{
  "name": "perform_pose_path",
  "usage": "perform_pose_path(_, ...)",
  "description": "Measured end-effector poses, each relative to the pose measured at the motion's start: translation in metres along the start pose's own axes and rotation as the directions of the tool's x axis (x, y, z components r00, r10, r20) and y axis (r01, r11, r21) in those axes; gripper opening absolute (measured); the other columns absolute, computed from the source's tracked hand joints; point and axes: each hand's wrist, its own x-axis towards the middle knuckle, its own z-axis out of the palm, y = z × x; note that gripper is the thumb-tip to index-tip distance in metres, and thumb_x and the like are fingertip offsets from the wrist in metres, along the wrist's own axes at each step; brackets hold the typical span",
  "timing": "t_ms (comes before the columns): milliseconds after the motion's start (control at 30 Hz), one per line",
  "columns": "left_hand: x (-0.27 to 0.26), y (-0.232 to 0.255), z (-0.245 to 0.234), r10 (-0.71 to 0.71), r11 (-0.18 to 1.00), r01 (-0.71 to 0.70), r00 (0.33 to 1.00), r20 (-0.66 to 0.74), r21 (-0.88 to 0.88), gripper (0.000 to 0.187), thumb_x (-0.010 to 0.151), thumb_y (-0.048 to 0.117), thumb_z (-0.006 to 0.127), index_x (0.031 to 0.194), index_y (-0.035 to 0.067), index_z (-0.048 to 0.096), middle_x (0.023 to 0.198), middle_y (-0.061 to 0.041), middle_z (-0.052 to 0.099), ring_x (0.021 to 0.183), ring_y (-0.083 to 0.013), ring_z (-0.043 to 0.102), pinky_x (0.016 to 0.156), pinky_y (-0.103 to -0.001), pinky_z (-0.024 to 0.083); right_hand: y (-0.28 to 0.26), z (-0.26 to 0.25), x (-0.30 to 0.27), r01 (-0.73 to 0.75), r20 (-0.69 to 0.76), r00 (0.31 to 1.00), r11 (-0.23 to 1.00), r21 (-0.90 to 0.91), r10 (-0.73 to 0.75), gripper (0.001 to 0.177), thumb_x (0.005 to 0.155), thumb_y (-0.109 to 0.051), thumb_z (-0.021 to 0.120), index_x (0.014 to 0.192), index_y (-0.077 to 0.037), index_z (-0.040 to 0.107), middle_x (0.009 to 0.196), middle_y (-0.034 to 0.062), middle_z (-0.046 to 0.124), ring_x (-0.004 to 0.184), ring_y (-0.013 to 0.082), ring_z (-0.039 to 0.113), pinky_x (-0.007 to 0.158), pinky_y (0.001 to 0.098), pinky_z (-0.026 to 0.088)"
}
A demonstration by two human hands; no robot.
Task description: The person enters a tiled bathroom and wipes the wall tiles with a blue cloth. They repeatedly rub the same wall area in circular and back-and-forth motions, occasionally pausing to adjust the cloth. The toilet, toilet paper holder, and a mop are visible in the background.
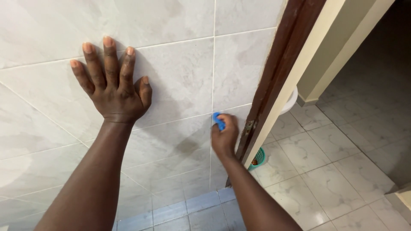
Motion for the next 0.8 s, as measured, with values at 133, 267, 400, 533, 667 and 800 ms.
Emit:
perform_pose_path(133, 0.0, -0.001, -0.001, 0.006, 1.0, -0.006, 1.0, -0.014, -0.008, 0.058, 0.112, 0.064, 0.035, 0.163, 0.037, 0.043, 0.169, 0.004, 0.026, 0.157, -0.0231, 0.008, 0.13, -0.047, -0.006, 0.011, -0.007, 0.004, -0.084, 0.01, 0.996, 0.996, -0.008, 0.085, 0.03, 0.085, 0.009, 0.062, 0.112, -0.004, 0.063, 0.114, 0.0099, 0.061, 0.095, 0.0207, 0.065, 0.085, 0.0325, 0.057)
perform_pose_path(267, -0.001, 0.0, 0.002, -0.001, 1.0, 0.001, 1.0, -0.011, -0.003, 0.058, 0.112, 0.066, 0.035, 0.163, 0.039, 0.04, 0.169, 0.005, 0.024, 0.157, -0.023, 0.006, 0.131, -0.048, -0.007, 0.016, -0.046, 0.033, -0.186, -0.188, 0.967, 0.981, -0.064, 0.171, 0.024, 0.09, 0.001, 0.059, 0.113, -0.002, 0.061, 0.112, 0.0128, 0.063, 0.099, 0.0248, 0.063, 0.091, 0.0378, 0.052)
perform_pose_path(400, -0.002, 0.0, 0.003, -0.01, 1.0, 0.01, 1.0, 0.0, 0.002, 0.06, 0.112, 0.069, 0.032, 0.164, 0.039, 0.04, 0.169, 0.005, 0.021, 0.157, -0.0224, 0.004, 0.131, -0.048, -0.007, 0.017, -0.039, 0.031, -0.197, -0.205, 0.963, 0.977, -0.083, 0.176, 0.028, 0.087, 0.006, 0.058, 0.114, -0.001, 0.059, 0.117, 0.0149, 0.063, 0.103, 0.0264, 0.064, 0.092, 0.0392, 0.054)
perform_pose_path(533, -0.003, -0.001, 0.001, -0.011, 1.0, 0.011, 1.0, 0.013, 0.005, 0.06, 0.112, 0.069, 0.031, 0.163, 0.04, 0.04, 0.169, 0.005, 0.021, 0.157, -0.0224, 0.004, 0.13, -0.049, -0.007, 0.016, 0.006, -0.009, -0.196, -0.065, 0.979, 0.977, -0.08, 0.191, 0.028, 0.086, 0.004, 0.065, 0.109, -0.011, 0.058, 0.116, 0.0081, 0.058, 0.099, 0.0214, 0.062, 0.087, 0.0359, 0.054)
perform_pose_path(667, -0.004, 0.001, 0.002, -0.003, 1.0, 0.003, 1.0, -0.003, -0.012, 0.061, 0.111, 0.069, 0.032, 0.163, 0.037, 0.042, 0.169, 0.004, 0.024, 0.156, -0.0236, 0.006, 0.131, -0.048, -0.007, 0.026, 0.005, -0.016, -0.086, -0.009, 0.996, 0.996, -0.02, 0.086, 0.028, 0.086, 0.008, 0.06, 0.112, -0.003, 0.061, 0.111, 0.0114, 0.061, 0.091, 0.0232, 0.064, 0.083, 0.0354, 0.055)
perform_pose_path(800, -0.003, 0.0, 0.004, 0.001, 1.0, 0.0, 0.999, -0.033, 0.011, 0.062, 0.111, 0.069, 0.029, 0.163, 0.038, 0.042, 0.169, 0.005, 0.023, 0.157, -0.0227, 0.005, 0.132, -0.046, -0.009, 0.038, -0.037, 0.021, -0.413, -0.164, 0.904, 0.904, -0.107, 0.394, 0.025, 0.092, 0.004, 0.06, 0.114, -0.007, 0.062, 0.113, 0.0096, 0.064, 0.102, 0.0227, 0.066, 0.095, 0.0379, 0.054)
